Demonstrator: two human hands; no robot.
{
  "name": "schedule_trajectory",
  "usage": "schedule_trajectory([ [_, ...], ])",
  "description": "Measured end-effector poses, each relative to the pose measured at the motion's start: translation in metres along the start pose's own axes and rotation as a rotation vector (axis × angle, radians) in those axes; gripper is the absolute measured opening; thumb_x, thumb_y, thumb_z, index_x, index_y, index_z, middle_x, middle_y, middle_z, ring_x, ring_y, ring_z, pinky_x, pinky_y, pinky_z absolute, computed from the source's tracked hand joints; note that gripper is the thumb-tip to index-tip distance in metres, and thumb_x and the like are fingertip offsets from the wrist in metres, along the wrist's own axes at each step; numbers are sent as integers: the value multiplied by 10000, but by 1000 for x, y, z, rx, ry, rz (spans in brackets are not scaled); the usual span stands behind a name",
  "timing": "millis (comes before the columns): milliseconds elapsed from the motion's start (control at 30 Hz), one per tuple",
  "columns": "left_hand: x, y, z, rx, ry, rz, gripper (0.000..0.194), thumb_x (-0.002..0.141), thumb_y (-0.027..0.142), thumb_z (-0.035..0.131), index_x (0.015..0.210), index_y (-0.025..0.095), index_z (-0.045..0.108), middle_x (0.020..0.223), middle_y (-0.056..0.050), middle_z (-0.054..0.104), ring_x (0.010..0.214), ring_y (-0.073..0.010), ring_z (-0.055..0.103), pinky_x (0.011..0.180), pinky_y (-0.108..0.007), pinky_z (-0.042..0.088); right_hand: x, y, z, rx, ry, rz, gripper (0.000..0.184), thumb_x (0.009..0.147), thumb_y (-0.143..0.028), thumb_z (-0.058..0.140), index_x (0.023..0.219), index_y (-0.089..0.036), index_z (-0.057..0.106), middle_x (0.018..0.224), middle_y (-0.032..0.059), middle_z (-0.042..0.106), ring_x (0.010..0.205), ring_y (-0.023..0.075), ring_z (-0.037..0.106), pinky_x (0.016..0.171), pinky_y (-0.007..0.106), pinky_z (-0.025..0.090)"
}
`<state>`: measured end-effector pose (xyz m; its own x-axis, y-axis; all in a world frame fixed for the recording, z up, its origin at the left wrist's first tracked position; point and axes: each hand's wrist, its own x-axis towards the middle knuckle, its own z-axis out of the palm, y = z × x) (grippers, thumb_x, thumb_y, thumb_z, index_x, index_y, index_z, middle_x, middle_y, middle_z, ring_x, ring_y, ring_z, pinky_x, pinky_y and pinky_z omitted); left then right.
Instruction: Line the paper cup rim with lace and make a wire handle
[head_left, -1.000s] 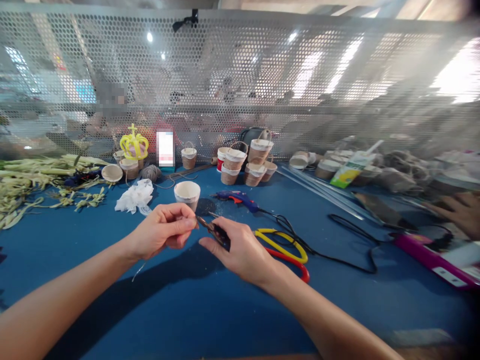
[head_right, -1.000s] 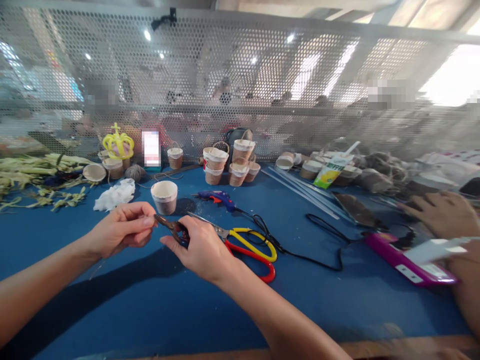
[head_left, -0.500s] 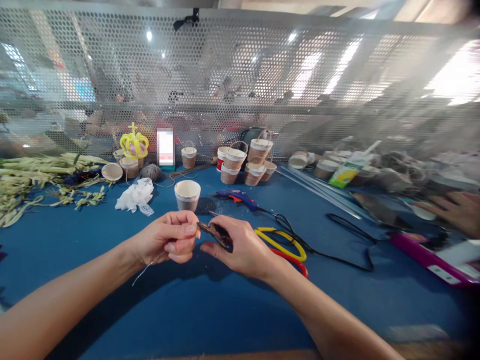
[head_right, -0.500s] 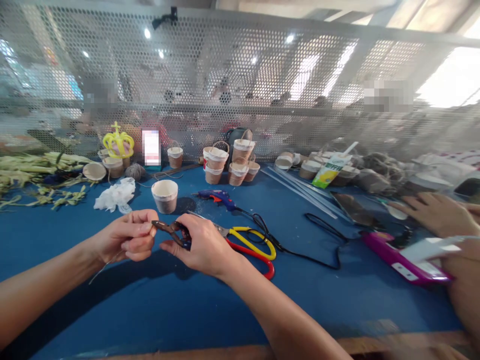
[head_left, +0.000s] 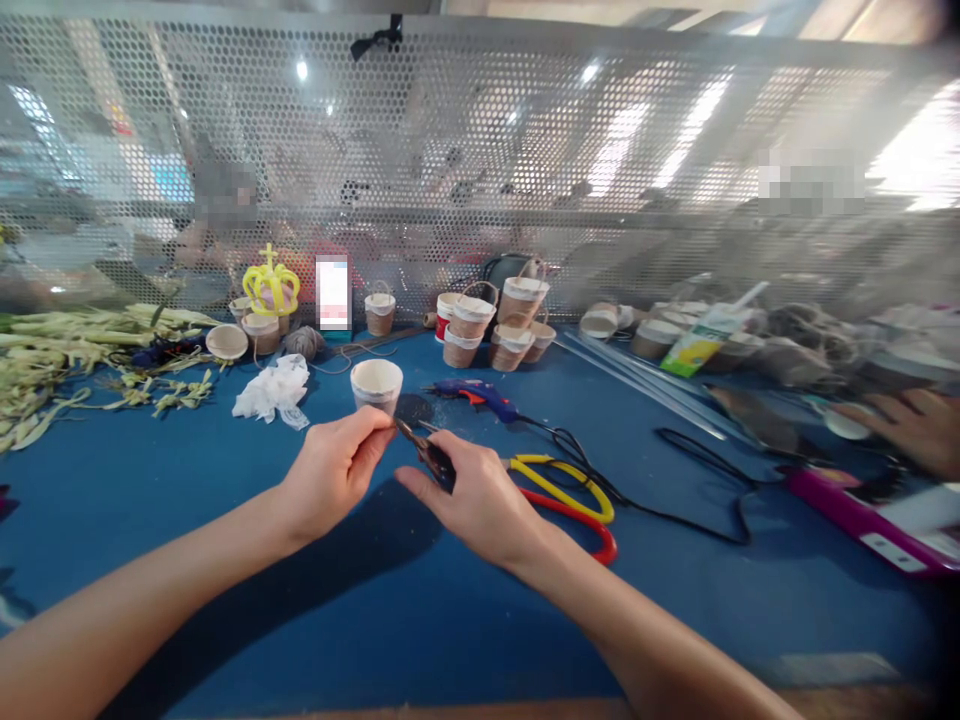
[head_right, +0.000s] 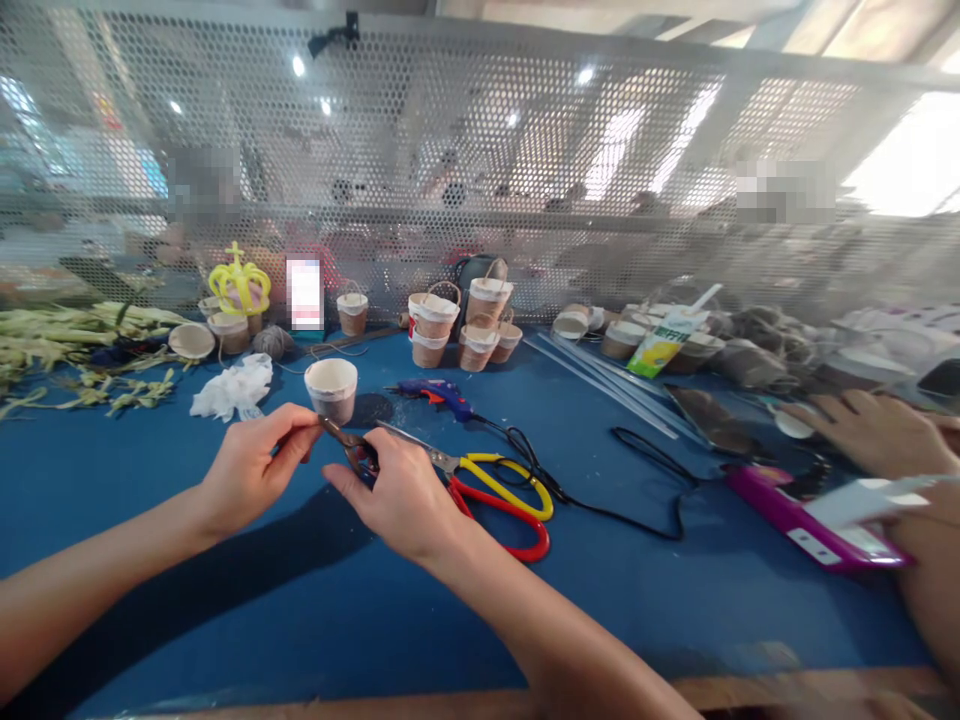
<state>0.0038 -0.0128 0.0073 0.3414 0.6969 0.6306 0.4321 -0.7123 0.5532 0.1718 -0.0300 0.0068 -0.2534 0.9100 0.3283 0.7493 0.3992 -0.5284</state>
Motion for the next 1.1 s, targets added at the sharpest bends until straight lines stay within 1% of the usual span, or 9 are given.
schedule_trajectory([
  [33,-1,0,0,-9,-12,-11,109,819,184,440,787,160,541,575,28,528,482,-71,444,489,-176,357,0,0,1,-4,3,-5,266,749,-405,549,642,-187,437,539,-33,458,468,94,382,472,216,295],
  [100,0,0,-1,-84,-67,-94,108,825,197,445,793,155,540,539,40,489,458,-66,410,464,-172,332,0,1,1,-19,-1,-26,269,747,-414,549,652,-186,444,554,-27,469,474,98,397,477,219,304],
  [233,4,1,-6,-428,-225,-323,159,835,269,455,757,151,527,480,59,420,434,-63,361,436,-179,291,1,4,-2,-34,-3,-89,246,753,-402,553,696,-181,462,598,-15,487,511,109,421,498,223,318],
  [367,8,-2,-9,-716,-328,-446,209,813,342,502,721,154,502,442,77,387,396,-48,307,403,-174,234,1,3,-6,-26,-16,-101,262,756,-396,551,649,-186,436,559,-29,454,482,97,383,487,219,303],
  [500,8,-6,-9,-870,-375,-479,215,802,344,534,710,156,485,441,81,392,384,-36,281,395,-169,208,1,2,-10,-25,-54,-92,286,768,-403,533,625,-189,408,540,-37,432,473,91,365,481,217,285],
  [633,8,-8,-9,-1015,-410,-520,207,794,323,554,699,153,482,424,86,384,358,-24,253,381,-159,184,2,2,-11,-12,-65,-120,284,746,-420,555,646,-186,427,563,-36,439,493,92,373,487,213,289],
  [833,8,-8,-8,-1261,-503,-580,169,776,294,584,711,145,534,390,95,338,330,-18,204,357,-142,210,2,1,-12,-15,-69,-140,261,757,-380,545,628,-183,434,533,-41,424,473,85,353,473,210,284],
  [967,8,-7,-8,-1399,-571,-600,125,775,254,586,719,146,559,386,86,359,319,-13,188,345,-130,202,2,1,-12,7,-80,-174,228,752,-371,554,673,-177,462,561,-34,441,488,87,369,477,206,296],
  [1100,6,-10,-6,-1495,-621,-615,105,790,233,562,732,147,573,378,84,354,306,-11,158,331,-122,191,1,2,-12,10,-73,-192,240,759,-367,544,647,-181,442,557,-35,430,482,83,357,471,204,293],
])
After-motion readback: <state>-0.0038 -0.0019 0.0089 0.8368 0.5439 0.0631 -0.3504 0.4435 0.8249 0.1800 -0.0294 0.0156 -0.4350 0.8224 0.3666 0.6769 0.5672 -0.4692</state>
